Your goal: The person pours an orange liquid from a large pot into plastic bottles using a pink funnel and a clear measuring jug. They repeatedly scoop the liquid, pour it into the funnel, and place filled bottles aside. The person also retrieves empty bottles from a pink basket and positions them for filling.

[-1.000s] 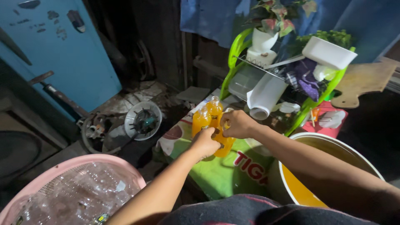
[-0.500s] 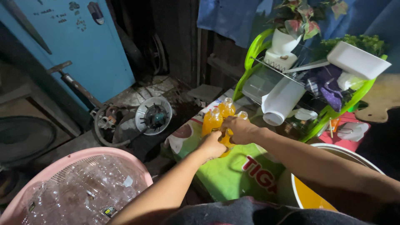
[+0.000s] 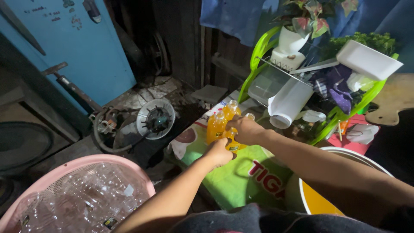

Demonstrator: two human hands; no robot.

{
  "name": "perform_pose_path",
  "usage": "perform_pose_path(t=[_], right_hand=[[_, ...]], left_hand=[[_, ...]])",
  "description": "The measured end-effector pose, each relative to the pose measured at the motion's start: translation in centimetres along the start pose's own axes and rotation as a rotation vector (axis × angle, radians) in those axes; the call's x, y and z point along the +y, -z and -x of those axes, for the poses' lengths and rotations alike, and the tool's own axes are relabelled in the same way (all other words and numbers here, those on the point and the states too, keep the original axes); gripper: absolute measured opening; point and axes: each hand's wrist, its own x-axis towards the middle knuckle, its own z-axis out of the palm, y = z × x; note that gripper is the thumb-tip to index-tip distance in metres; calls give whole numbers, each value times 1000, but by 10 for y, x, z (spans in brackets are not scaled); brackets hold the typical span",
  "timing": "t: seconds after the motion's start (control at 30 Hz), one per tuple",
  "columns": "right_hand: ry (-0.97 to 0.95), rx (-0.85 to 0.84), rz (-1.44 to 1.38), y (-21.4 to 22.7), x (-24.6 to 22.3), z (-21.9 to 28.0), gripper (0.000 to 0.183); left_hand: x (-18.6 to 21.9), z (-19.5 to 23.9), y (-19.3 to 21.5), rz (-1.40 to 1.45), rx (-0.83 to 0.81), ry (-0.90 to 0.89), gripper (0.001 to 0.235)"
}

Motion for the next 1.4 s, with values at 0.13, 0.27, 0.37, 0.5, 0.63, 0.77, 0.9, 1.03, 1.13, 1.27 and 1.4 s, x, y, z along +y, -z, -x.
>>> perform_pose_path(t=[0.13,0.27,0.37,0.5,0.63,0.77,0.9,1.03,1.13,1.27,1.4], right_hand=[[15,72,-27,-5,6,7,55],[37,159,-53,-7,9,16,65],[-74,218,-190,-12,9,26,63],[-162,554,-149,-15,23,28,45],[-372,504,-85,-6,51,15,43],[-413,332,-76,5,69,5,55],[-439,170,-56,12,61,0,63],[-452,124,-122,22,45,1,55],[-452,51,-144,30,39,3,46],[-352,33,-177,34,44,5,44],[-235,94,-89,25,54,2,48]], left_hand=[[1,0,0,-3,14,-20,47],[4,4,-1,-23,0,-11,46],[6,6,-1,-41,-6,-12,48],[8,3,-4,-83,49,-7,51],[11,-15,-2,-246,239,-243,54],[19,-40,8,-328,174,-284,61],[30,-54,7,-356,210,-457,63],[39,-54,12,-382,79,-241,60],[47,-50,13,-374,68,-256,59],[50,-46,13,-384,44,-233,59],[49,-45,13,-374,49,-219,60]])
